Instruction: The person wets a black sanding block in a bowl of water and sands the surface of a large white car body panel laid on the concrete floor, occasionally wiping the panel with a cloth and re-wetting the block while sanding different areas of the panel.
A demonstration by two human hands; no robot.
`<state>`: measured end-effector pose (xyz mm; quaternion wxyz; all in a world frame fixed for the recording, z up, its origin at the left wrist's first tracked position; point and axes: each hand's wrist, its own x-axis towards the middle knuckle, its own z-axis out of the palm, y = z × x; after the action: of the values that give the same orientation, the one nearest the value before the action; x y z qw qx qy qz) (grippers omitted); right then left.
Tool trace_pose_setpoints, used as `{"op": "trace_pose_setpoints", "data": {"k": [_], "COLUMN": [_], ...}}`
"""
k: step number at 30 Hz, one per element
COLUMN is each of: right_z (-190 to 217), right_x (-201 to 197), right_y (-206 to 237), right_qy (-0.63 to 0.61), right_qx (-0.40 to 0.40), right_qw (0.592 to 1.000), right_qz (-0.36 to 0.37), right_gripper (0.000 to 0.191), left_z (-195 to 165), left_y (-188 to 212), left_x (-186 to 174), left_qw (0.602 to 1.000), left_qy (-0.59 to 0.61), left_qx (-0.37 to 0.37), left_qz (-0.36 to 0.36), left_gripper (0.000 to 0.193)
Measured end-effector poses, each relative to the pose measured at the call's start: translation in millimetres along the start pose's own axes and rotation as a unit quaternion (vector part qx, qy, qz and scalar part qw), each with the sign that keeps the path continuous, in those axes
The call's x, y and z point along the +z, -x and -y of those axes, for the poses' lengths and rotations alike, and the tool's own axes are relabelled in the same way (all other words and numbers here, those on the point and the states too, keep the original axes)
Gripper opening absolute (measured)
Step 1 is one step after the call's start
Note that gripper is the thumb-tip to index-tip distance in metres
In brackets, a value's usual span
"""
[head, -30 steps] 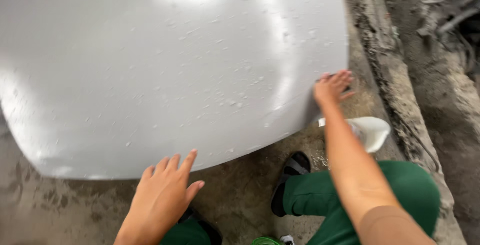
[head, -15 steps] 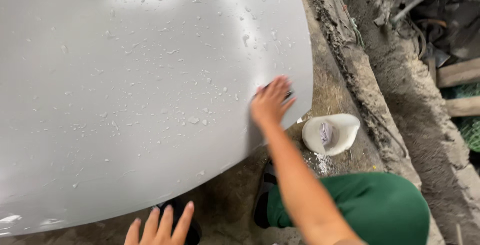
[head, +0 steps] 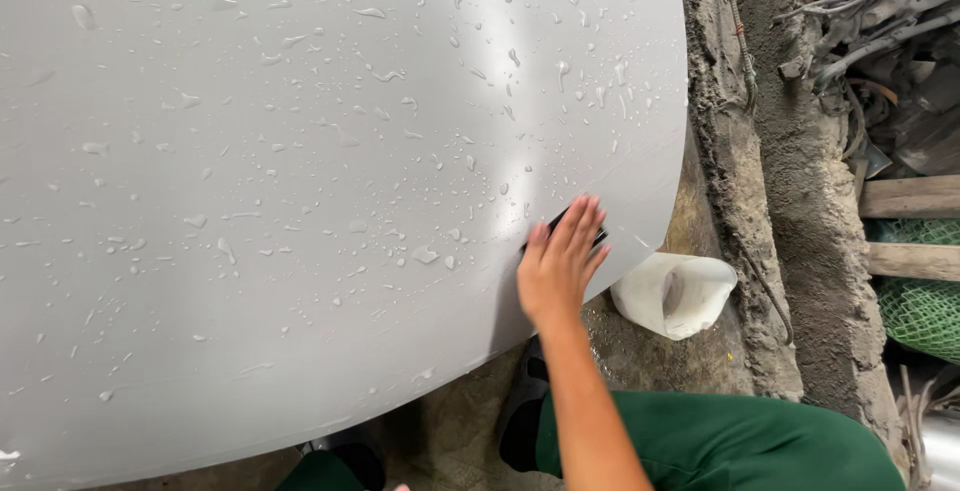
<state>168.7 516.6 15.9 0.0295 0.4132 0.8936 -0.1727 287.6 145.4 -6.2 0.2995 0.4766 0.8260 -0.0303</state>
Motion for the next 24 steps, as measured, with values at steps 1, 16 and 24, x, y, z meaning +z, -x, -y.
{"op": "trace_pose_setpoints", "data": {"k": [1, 16, 24], "right_z": [-1, -73, -9], "right_x": [6, -61, 4], "right_y": [7, -185, 56], "right_qy": [0.000, -0.006, 0.018], "right_qx": [-0.002, 0.063, -0.100], "right_qw": [1.000, 0.998, 0.995], "right_qz": [-0.002, -0.026, -0.008], "right_gripper": [0.076, 0.072, 0.076], "left_z": [2, 45, 54], "left_y": [-3, -63, -127], "left_x": [-2, -189, -293], "left_qw": [1.000, 0.985, 0.990], "left_qy": [0.002, -0.167, -0.112], "left_qx": [0.001, -0.007, -0.077], "left_qz": [-0.003, -0.042, -0.031], "left_gripper": [0.056, 0.106, 0.119]}}
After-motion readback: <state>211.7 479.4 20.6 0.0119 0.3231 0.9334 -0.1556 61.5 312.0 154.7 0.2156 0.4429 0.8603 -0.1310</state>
